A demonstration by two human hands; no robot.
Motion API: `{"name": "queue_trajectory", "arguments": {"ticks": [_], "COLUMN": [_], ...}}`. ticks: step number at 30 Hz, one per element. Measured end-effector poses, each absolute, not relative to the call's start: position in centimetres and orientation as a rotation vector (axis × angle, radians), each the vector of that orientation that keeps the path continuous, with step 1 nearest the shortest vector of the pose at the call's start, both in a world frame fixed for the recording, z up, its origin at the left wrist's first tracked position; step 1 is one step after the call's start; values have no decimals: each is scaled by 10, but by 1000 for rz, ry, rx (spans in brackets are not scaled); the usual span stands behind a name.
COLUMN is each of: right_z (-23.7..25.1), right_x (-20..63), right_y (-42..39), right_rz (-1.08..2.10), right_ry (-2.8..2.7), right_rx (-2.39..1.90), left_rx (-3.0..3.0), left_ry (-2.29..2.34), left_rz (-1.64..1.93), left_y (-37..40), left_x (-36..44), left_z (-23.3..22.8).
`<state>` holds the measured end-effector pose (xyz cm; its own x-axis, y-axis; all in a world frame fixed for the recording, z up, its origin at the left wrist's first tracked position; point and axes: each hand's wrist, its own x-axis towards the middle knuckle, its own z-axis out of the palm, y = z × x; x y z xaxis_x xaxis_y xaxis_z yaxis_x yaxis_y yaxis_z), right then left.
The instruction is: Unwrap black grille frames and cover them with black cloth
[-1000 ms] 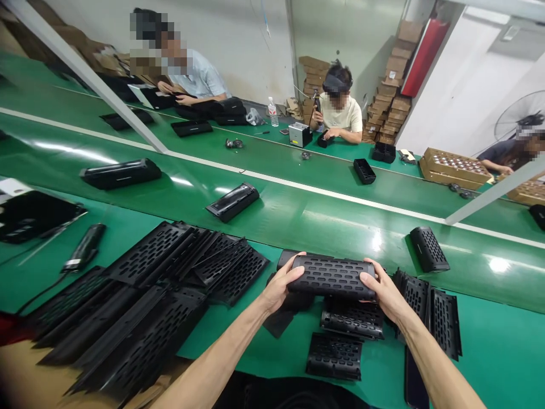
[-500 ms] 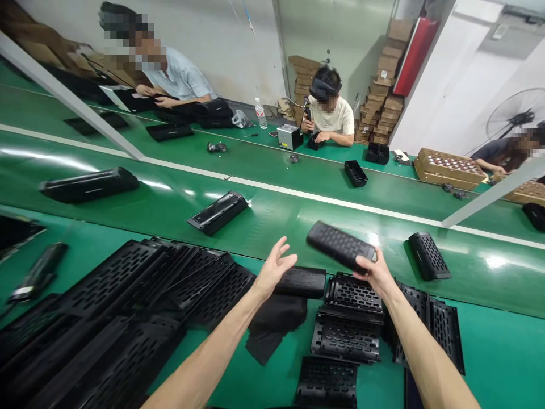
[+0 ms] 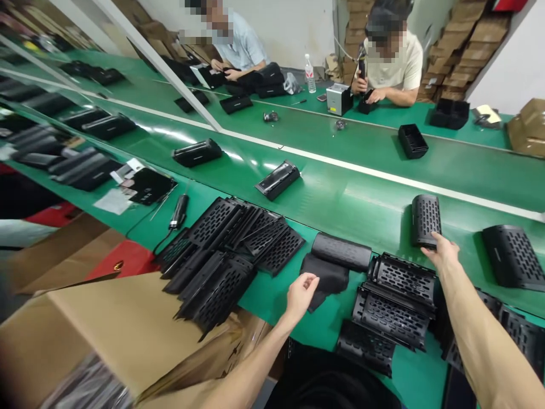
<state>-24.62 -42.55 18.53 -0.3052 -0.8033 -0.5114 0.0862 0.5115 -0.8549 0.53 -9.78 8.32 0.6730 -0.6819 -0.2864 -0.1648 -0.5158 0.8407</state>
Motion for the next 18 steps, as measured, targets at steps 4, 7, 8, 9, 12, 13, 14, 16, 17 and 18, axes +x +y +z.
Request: {"name": "queue_trajectory", "arguments": {"ticks": [4, 7, 8, 9, 12, 13, 14, 16, 17, 18], "right_z": [218, 245, 251, 255, 241, 228, 211, 172, 152, 134], "right_x": [-247, -254, -257, -261, -265, -261, -255, -236, -225, -214], "right_y": [-396, -345, -321, -294, -205, -177, -153, -119, -109, -102], "right_rz": [-1114, -1212, -1222, -1200, -768, -526, -343, -202, -226, -259], "right_ry": [1687, 1540, 1482, 1396, 1293, 1180, 1091, 1027, 1079, 1134], "right_rx": [-579, -699, -767, -884, -1197, -1201, -1163, -1078, -1052, -1050], "left_rx": [2302, 2283, 2260, 2240, 2177, 2138, 2083, 1948, 1883, 1833], "left_ry": [-1115, -1238, -1253, -1269, -1306, -1308, -1301, -1267, -1249, -1238], "left_rz": [-685, -677, -676, -674, -668, -667, -667, -678, -697, -724], "left_y": [-119, -125, -123, -119, -100, -91, -82, -64, -55, -46], "left_x": [-13, -13, -11, -8, -3, -2, -2, -5, -8, -12], "left_z": [72, 70, 71, 73, 80, 83, 86, 90, 92, 93]}}
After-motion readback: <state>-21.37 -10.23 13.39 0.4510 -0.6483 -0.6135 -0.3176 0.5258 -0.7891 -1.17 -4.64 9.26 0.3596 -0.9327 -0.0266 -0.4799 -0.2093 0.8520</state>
